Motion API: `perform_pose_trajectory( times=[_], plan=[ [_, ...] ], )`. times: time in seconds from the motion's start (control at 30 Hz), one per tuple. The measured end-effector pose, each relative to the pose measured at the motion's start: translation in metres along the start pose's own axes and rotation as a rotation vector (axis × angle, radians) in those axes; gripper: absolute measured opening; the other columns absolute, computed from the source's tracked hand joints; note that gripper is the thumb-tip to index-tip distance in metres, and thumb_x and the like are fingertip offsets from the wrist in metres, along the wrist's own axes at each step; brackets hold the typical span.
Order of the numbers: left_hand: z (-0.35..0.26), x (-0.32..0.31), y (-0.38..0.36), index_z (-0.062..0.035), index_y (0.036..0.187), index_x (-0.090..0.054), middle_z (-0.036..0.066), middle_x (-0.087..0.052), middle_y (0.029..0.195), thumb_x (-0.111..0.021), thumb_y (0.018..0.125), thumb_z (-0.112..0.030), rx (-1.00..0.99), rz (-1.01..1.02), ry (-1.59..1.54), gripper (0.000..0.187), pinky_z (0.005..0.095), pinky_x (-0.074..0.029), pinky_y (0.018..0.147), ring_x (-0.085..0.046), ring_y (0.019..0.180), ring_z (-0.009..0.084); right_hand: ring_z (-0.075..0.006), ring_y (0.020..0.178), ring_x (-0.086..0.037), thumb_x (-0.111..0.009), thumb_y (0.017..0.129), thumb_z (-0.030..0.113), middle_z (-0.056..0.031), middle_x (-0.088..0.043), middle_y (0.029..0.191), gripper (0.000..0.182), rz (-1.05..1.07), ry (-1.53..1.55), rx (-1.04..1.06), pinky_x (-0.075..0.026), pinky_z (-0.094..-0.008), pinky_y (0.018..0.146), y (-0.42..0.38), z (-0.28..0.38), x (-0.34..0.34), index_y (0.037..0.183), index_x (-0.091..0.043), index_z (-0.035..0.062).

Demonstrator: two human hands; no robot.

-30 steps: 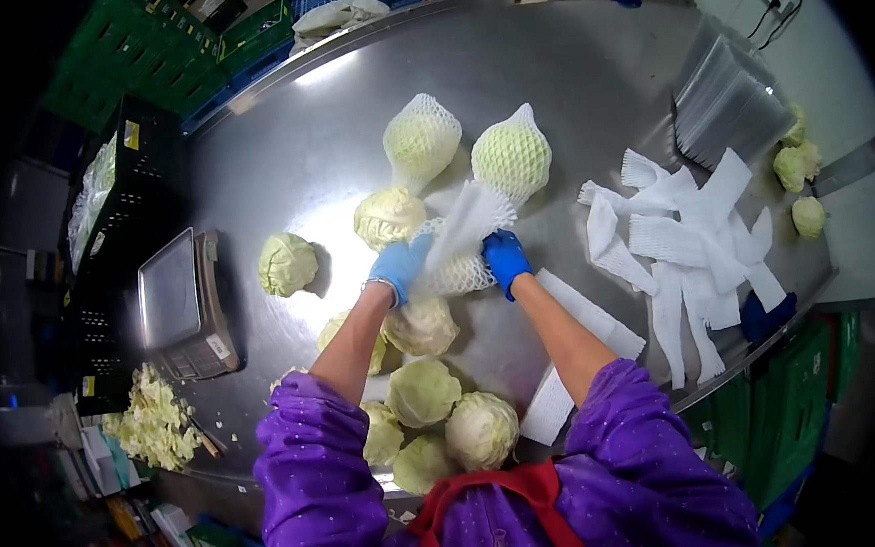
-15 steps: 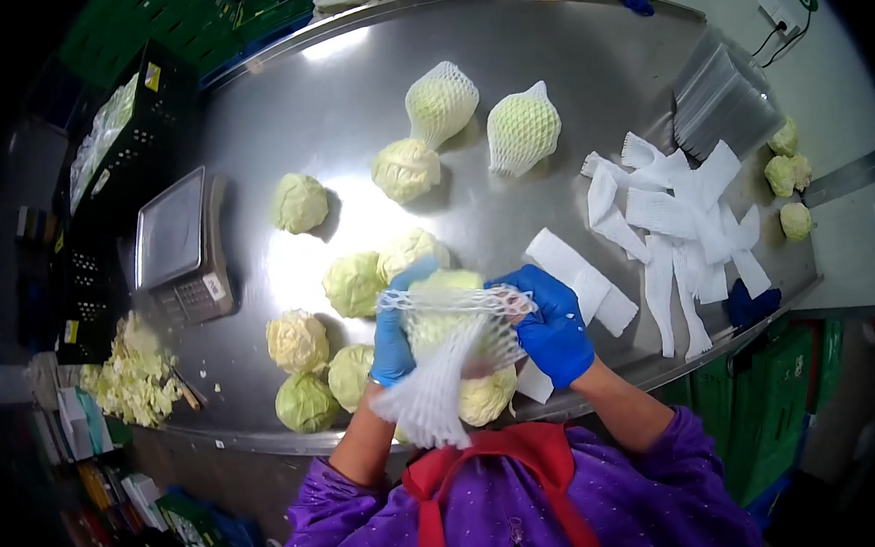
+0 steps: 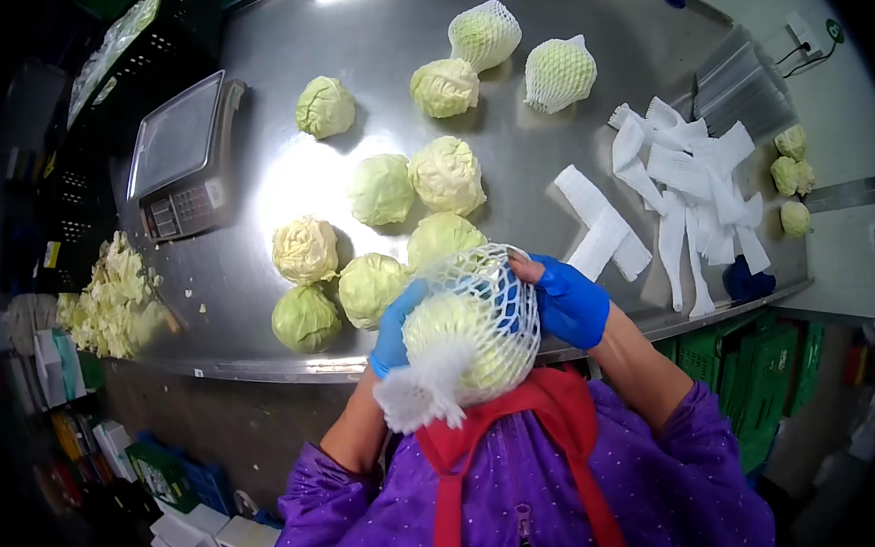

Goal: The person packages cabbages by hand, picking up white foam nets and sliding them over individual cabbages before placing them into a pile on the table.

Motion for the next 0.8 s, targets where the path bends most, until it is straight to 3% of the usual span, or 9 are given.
perform_pose_trajectory(
  times=[0.1,0.23,0.37,0.47,0.6,0.63,0.7,0.73,0.8],
  plan=[
    [0.007,-0.011,-0.003,0.0014,0.122,-0.044,0.018,-0.052,0.117,-0.043,0.087,-0.031,0.007,0.177,-0.138,0.048,0.0381,-0.040,0.095,-0.052,0.106,0.0287,-0.0154,0.091,-0.059,-0.051,0.089,0.027,-0.0082,-0.059,0.105,0.037,-0.056,0.076,0.025,-0.048,-0.0280,0.082,0.002,-0.009,0.001,0.115,-0.049,0.0001],
    [0.001,0.032,0.005,0.0030,0.118,-0.047,0.017,-0.053,0.116,-0.041,0.087,-0.031,-0.214,-0.033,-0.001,0.046,0.0380,-0.040,0.094,-0.052,0.106,0.0277,-0.0165,0.086,-0.061,-0.054,0.087,0.028,-0.0088,-0.061,0.100,0.038,-0.221,0.084,-0.100,-0.050,-0.0287,0.075,-0.014,-0.029,0.032,0.112,-0.052,-0.0013],
    [0.009,0.044,0.015,0.0029,0.117,-0.049,0.016,-0.054,0.115,-0.041,0.087,-0.030,-0.152,-0.012,-0.036,0.045,0.0375,-0.040,0.094,-0.052,0.106,0.0266,-0.0176,0.090,-0.060,-0.057,0.085,0.027,-0.0103,-0.060,0.103,0.042,-0.172,-0.076,-0.133,-0.048,-0.0296,0.081,-0.044,-0.049,0.053,0.114,-0.050,-0.0024],
    [0.009,0.048,0.017,0.0025,0.116,-0.049,0.014,-0.054,0.115,-0.041,0.087,-0.031,-0.116,-0.008,0.014,0.045,0.0374,-0.040,0.094,-0.052,0.106,0.0265,-0.0187,0.095,-0.058,-0.056,0.085,0.025,-0.0111,-0.059,0.105,0.042,-0.033,0.003,-0.058,-0.046,-0.0299,0.084,-0.050,-0.046,0.041,0.116,-0.048,-0.0026],
    [-0.007,0.019,0.012,0.0005,0.118,-0.047,0.014,-0.054,0.115,-0.039,0.088,-0.030,-0.337,0.128,0.364,0.044,0.0374,-0.040,0.093,-0.052,0.106,0.0259,-0.0182,0.095,-0.058,-0.054,0.086,0.025,-0.0096,-0.059,0.104,0.040,-0.170,0.138,0.156,-0.047,-0.0314,0.084,-0.043,-0.040,0.053,0.118,-0.048,0.0006],
    [-0.009,0.028,0.020,0.0000,0.119,-0.047,0.014,-0.054,0.115,-0.039,0.089,-0.029,-0.362,0.108,0.462,0.043,0.0373,-0.040,0.093,-0.052,0.106,0.0255,-0.0168,0.088,-0.060,-0.052,0.087,0.025,-0.0079,-0.061,0.098,0.033,-0.238,0.247,0.161,-0.049,-0.0305,0.080,-0.037,-0.034,0.058,0.111,-0.051,0.0024],
    [-0.012,0.035,0.034,-0.0015,0.121,-0.045,0.014,-0.055,0.114,-0.035,0.092,-0.025,-0.444,0.251,0.618,0.039,0.0368,-0.041,0.092,-0.052,0.106,0.0247,-0.0158,0.081,-0.062,-0.051,0.088,0.025,-0.0072,-0.062,0.092,0.022,-0.174,0.088,0.192,-0.050,-0.0276,0.074,-0.013,0.001,0.066,0.098,-0.053,0.0048],
    [-0.008,0.042,0.039,-0.0014,0.122,-0.044,0.014,-0.054,0.114,-0.034,0.092,-0.024,-0.410,0.205,0.454,0.038,0.0368,-0.042,0.092,-0.052,0.106,0.0248,-0.0157,0.080,-0.062,-0.051,0.088,0.025,-0.0072,-0.062,0.091,0.020,-0.130,0.004,0.208,-0.051,-0.0266,0.072,-0.008,0.018,0.048,0.094,-0.053,0.0057],
    [-0.004,0.047,0.052,-0.0011,0.122,-0.043,0.013,-0.054,0.115,-0.032,0.093,-0.023,-0.338,0.123,0.147,0.038,0.0368,-0.042,0.091,-0.052,0.105,0.0251,-0.0185,0.088,-0.061,-0.050,0.088,0.024,-0.0098,-0.061,0.100,0.027,-0.078,0.052,0.054,-0.050,-0.0306,0.077,0.007,-0.004,0.062,0.106,-0.052,0.0039]
  ],
)
Point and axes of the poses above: each hand's wrist, its own y-axis towards the middle knuckle, its own x-axis out of the back of the hand, z = x × y, the point moved 10 cm from there along y, towards the middle knuckle
